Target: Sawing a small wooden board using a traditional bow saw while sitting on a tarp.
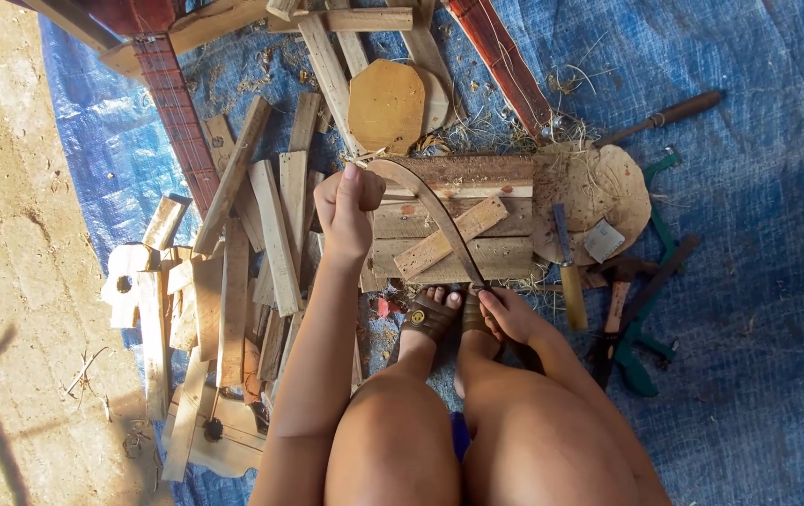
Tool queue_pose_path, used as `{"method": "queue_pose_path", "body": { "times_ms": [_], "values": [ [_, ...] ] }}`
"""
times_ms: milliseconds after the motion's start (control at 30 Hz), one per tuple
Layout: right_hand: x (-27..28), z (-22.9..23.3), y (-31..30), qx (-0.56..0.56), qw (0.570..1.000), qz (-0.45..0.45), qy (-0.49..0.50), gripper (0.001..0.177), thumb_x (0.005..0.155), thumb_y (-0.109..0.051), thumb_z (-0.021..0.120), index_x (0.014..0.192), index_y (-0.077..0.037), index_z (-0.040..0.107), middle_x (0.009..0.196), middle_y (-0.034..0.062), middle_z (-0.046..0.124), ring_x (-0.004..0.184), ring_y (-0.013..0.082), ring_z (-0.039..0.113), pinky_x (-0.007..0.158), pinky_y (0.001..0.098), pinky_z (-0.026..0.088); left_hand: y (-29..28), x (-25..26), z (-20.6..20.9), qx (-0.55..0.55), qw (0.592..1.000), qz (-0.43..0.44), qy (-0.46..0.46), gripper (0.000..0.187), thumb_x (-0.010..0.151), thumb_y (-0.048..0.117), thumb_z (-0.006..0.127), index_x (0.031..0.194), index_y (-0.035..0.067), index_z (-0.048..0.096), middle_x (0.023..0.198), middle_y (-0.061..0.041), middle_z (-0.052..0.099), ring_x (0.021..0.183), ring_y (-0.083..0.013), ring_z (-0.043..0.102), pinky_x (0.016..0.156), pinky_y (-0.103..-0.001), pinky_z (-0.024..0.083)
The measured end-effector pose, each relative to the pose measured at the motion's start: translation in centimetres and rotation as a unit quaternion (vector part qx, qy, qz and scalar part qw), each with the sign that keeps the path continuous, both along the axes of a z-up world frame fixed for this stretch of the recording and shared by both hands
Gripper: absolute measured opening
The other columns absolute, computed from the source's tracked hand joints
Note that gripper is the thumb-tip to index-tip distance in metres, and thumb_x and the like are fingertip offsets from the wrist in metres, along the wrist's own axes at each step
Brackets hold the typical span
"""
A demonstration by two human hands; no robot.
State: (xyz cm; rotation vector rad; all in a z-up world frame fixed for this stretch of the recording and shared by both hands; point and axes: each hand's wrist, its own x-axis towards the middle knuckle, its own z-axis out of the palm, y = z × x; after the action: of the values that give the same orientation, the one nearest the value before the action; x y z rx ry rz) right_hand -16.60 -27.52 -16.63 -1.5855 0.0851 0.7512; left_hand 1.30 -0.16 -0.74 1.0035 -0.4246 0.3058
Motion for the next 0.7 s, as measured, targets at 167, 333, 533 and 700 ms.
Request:
{"method": "queue_pose_path", "body": {
  "times_ms": [167, 333, 533, 700],
  "values": [
    [0.1, -0.8, -0.6, -0.040, 0.999, -0.015, 0.022, 0.057, 0.109, -0.047, 0.039, 0.078, -0.004, 0.058, 0.048, 0.0137, 0.057, 0.039, 0.0249, 0.061, 0.049, 0.0359, 0.050, -0.2, 0.1, -0.7, 0.010, 1.000, -0.009, -0.007, 0.057, 0.112, 0.014, 0.041, 0.055, 0.015, 0.034, 0.051, 0.001, 0.022, 0.049, -0.0126, 0.015, 0.050, -0.027, 0.019],
    [0.0, -3.2, -1.8, -0.073, 0.996, -0.039, 0.031, 0.062, 0.109, -0.054, 0.039, 0.079, -0.003, 0.059, 0.048, 0.0151, 0.057, 0.040, 0.0271, 0.061, 0.050, 0.0394, 0.050, -0.9, -0.8, 0.9, 0.065, 0.998, -0.016, -0.015, 0.059, 0.111, 0.015, 0.039, 0.053, 0.016, 0.035, 0.050, 0.002, 0.023, 0.048, -0.0127, 0.017, 0.048, -0.027, 0.020],
    [-0.7, -5.1, -1.8, -0.066, 0.994, -0.072, 0.053, 0.064, 0.107, -0.054, 0.042, 0.076, -0.001, 0.061, 0.046, 0.0158, 0.058, 0.037, 0.0274, 0.062, 0.046, 0.0374, 0.050, -2.4, -1.3, 2.2, 0.118, 0.992, -0.042, -0.001, 0.056, 0.111, 0.015, 0.041, 0.055, 0.016, 0.034, 0.055, 0.003, 0.025, 0.056, -0.0123, 0.016, 0.052, -0.025, 0.021],
    [-0.4, 1.2, 0.4, -0.012, 0.998, -0.053, 0.023, 0.049, 0.109, -0.040, 0.045, 0.080, -0.002, 0.061, 0.047, 0.0151, 0.057, 0.038, 0.0259, 0.062, 0.048, 0.0359, 0.052, -2.6, -1.3, 3.3, 0.160, 0.986, -0.037, 0.001, 0.055, 0.110, 0.017, 0.043, 0.055, 0.016, 0.035, 0.054, 0.003, 0.026, 0.057, -0.0135, 0.018, 0.053, -0.026, 0.024]
  ]
}}
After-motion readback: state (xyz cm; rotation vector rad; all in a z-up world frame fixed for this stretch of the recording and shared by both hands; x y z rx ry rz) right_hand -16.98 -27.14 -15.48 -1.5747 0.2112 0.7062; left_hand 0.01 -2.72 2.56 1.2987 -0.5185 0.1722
